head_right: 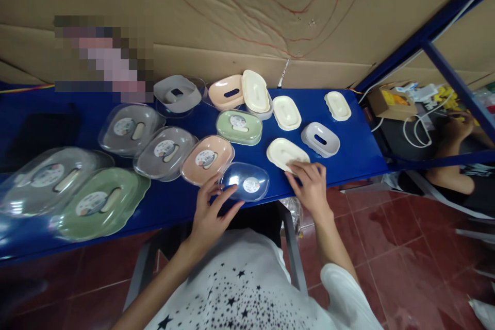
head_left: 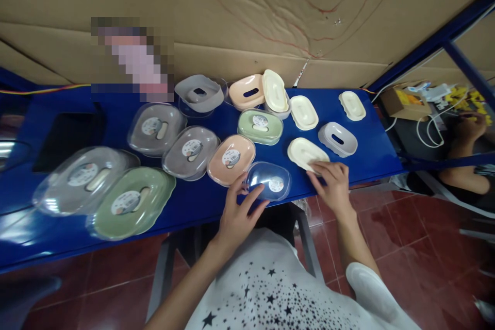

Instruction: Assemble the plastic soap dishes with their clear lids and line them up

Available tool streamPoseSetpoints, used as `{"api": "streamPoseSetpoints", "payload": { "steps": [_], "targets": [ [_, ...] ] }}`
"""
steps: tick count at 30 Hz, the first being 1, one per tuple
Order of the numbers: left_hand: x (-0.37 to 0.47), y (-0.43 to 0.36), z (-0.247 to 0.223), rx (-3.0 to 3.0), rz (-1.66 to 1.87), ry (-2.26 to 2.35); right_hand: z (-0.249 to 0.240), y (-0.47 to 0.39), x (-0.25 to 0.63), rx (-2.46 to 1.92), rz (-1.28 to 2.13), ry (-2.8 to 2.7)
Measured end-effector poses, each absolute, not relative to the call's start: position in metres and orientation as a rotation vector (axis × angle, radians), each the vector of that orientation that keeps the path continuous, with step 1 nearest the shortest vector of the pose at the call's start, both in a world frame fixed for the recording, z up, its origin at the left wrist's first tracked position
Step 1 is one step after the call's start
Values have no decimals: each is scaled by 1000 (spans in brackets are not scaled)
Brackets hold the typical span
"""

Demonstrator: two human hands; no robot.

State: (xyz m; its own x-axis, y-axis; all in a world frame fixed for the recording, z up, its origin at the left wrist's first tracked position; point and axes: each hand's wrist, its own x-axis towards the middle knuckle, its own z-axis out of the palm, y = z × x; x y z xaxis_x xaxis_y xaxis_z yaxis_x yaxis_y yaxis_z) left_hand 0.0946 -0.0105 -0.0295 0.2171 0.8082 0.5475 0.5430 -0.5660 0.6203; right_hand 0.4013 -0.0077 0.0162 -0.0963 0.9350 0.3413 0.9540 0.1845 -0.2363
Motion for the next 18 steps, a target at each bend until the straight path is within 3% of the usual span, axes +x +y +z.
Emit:
{"api": "streamPoseSetpoints", "payload": {
  "steps": [4, 10, 18],
  "targets": [
    [94, -11, -31, 2205, 1278, 1256, 8, 13, 426, -1774, -15, -2068],
    [95, -10, -31, 2212, 1321, 1251, -2, 42, 486, -1963, -322, -1839],
    [95, -10, -29, 2233, 1309, 1262, 17, 8, 396, -1625, -142, -2180]
  ]
}}
